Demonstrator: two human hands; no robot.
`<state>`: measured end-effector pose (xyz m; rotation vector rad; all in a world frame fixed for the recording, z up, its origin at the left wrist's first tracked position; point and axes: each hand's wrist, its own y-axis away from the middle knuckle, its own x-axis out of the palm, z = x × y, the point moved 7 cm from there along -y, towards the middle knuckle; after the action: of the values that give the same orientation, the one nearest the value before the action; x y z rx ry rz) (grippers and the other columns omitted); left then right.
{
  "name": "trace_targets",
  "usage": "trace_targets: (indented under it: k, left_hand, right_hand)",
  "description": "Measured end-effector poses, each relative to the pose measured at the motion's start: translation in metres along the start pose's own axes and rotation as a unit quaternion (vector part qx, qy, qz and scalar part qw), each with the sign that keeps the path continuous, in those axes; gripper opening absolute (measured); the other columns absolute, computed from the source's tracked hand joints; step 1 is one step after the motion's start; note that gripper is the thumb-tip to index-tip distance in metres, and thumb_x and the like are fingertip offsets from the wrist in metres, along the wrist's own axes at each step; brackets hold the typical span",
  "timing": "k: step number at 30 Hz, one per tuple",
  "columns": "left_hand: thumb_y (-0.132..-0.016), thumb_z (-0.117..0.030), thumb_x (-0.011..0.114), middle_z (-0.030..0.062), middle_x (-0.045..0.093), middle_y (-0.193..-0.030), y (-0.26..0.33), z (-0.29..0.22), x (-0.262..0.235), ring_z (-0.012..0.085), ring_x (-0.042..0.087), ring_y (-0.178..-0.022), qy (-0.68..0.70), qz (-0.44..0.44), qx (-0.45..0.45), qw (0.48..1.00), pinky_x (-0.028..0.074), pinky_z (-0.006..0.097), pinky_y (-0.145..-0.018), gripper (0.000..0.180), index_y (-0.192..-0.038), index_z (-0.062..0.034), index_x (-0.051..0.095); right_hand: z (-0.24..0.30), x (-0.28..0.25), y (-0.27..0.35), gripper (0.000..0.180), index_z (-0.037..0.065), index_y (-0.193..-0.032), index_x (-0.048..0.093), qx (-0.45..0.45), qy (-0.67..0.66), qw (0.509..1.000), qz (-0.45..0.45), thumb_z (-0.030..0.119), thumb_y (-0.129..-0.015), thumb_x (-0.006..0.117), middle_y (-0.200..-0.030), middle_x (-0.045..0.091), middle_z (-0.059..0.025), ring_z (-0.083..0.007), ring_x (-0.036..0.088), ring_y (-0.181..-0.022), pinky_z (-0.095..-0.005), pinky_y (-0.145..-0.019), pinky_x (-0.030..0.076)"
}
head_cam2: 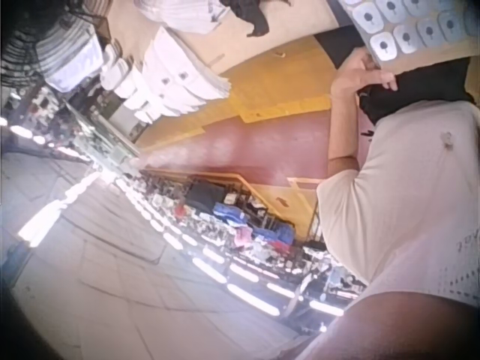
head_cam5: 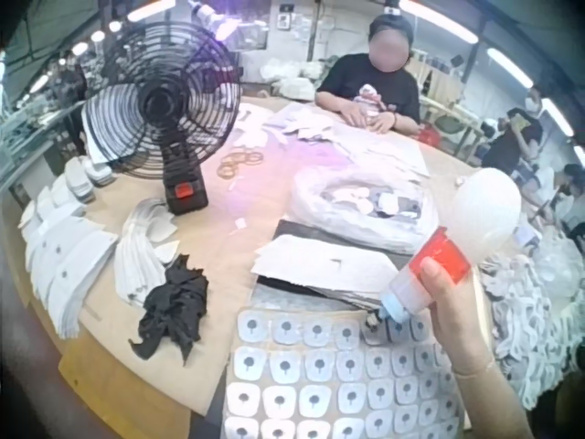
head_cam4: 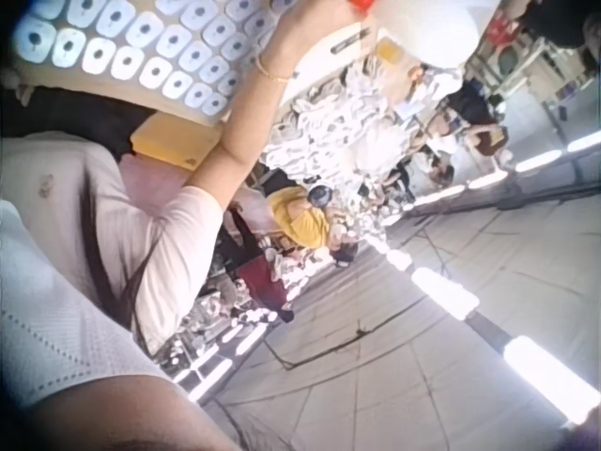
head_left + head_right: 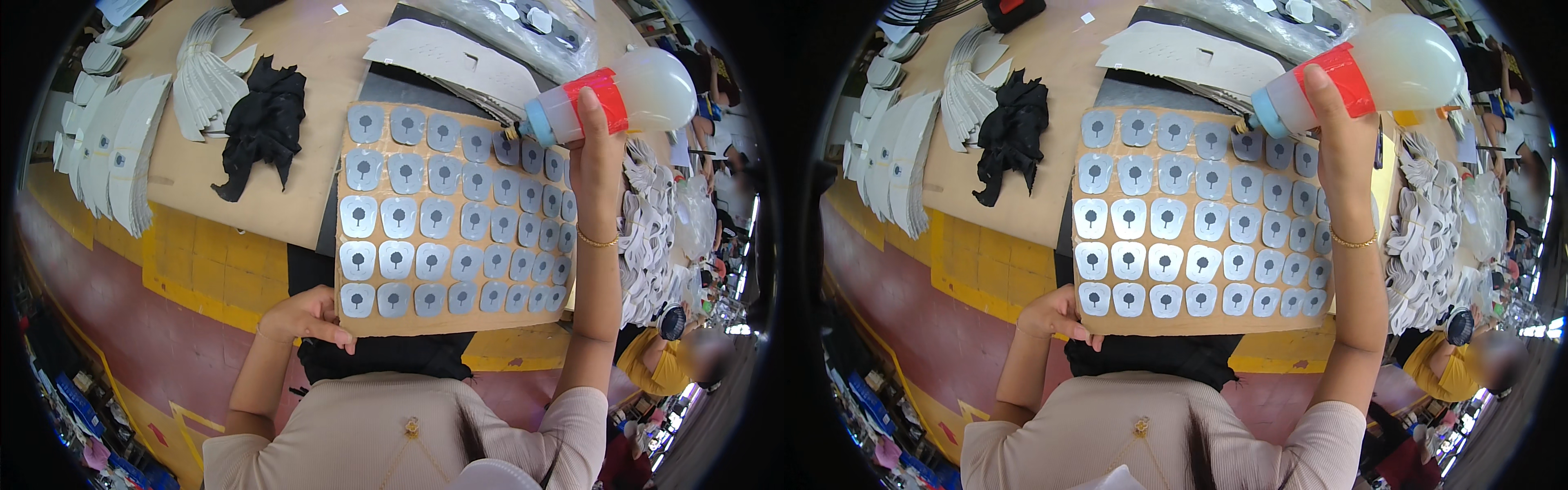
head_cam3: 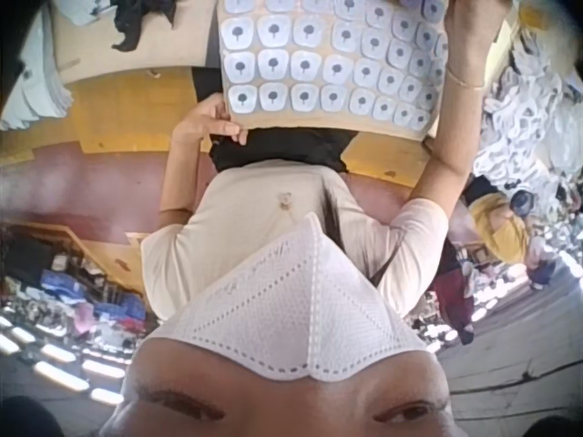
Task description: The person applies glue from a squeeze bottle onto small white square pieces arranged on a cardboard sheet. The person moves systematically across the grid, dispensing a small amount of glue onto each piece.
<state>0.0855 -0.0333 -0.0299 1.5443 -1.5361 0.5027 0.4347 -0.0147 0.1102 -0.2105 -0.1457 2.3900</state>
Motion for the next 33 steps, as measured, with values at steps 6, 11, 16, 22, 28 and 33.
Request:
trace_targets:
  k: [6, 11, 16, 22, 28, 33]
  left_hand:
    - [-0.066, -0.015, 0.07, 0.0146, 0.062, -0.076, -0.002, 0.001, -0.001, 0.0206, 0.062, -0.067, -0.021, -0.043, -0.005, 0.999, 0.046, 0.026, -0.054, 0.039, -0.097, 0.0029, 0.055]
    - [-0.066, -0.015, 0.071, 0.0148, 0.062, -0.076, 0.001, 0.003, -0.003, 0.0208, 0.062, -0.067, -0.02, -0.036, 0.0, 0.999, 0.046, 0.026, -0.054, 0.04, -0.097, 0.0033, 0.055]
    - [-0.065, -0.016, 0.072, 0.0149, 0.062, -0.075, 0.0, 0.003, -0.002, 0.0206, 0.062, -0.066, -0.023, -0.042, -0.003, 0.999, 0.046, 0.026, -0.053, 0.041, -0.098, 0.0035, 0.054]
    - [-0.065, -0.017, 0.072, 0.015, 0.062, -0.075, -0.003, -0.001, -0.001, 0.0204, 0.062, -0.065, -0.027, -0.046, 0.007, 0.999, 0.046, 0.026, -0.051, 0.045, -0.1, 0.0032, 0.054]
    - [-0.065, -0.018, 0.073, 0.015, 0.062, -0.077, -0.001, 0.002, -0.004, 0.0205, 0.062, -0.065, -0.028, -0.05, 0.001, 0.998, 0.047, 0.026, -0.051, 0.047, -0.102, 0.0036, 0.053]
    - [-0.065, -0.017, 0.072, 0.015, 0.062, -0.077, -0.004, -0.001, -0.001, 0.0203, 0.062, -0.065, -0.024, -0.045, 0.015, 0.999, 0.047, 0.026, -0.051, 0.047, -0.103, 0.0035, 0.052]
  right_hand:
    - [-0.001, 0.012, 0.009, 0.047, 0.001, -0.102, 0.053, -0.021, 0.022, 1.0, -0.008, 0.032, -0.072, 0.072, -0.093, 0.057, -0.0071, -0.0131, 0.056, -0.082, -0.0249, -0.072, 0.047]
    - [0.01, 0.021, 0.004, 0.047, 0.0, -0.098, 0.056, -0.058, 0.091, 0.994, -0.01, 0.034, -0.07, 0.073, -0.088, 0.059, -0.0077, -0.015, 0.058, -0.079, -0.0259, -0.069, 0.047]
    - [0.014, 0.015, 0.001, 0.045, 0.0, -0.094, 0.058, -0.059, 0.153, 0.986, -0.016, 0.036, -0.069, 0.073, -0.085, 0.06, -0.0083, -0.0157, 0.059, -0.077, -0.0258, -0.068, 0.048]
    - [0.009, 0.021, 0.002, 0.045, 0.001, -0.094, 0.058, -0.064, 0.154, 0.986, 0.015, 0.037, -0.07, 0.072, -0.086, 0.06, -0.0083, -0.0148, 0.058, -0.077, -0.0258, -0.068, 0.047]
    - [0.001, 0.012, -0.002, 0.044, 0.001, -0.092, 0.059, -0.026, 0.101, 0.994, 0.014, 0.038, -0.07, 0.071, -0.084, 0.061, -0.0072, -0.0135, 0.057, -0.076, -0.0259, -0.068, 0.046]
    - [0.006, 0.011, -0.004, 0.045, 0.001, -0.091, 0.06, -0.041, 0.153, 0.987, -0.008, 0.039, -0.069, 0.071, -0.084, 0.061, -0.0066, -0.0138, 0.058, -0.076, -0.0254, -0.068, 0.047]
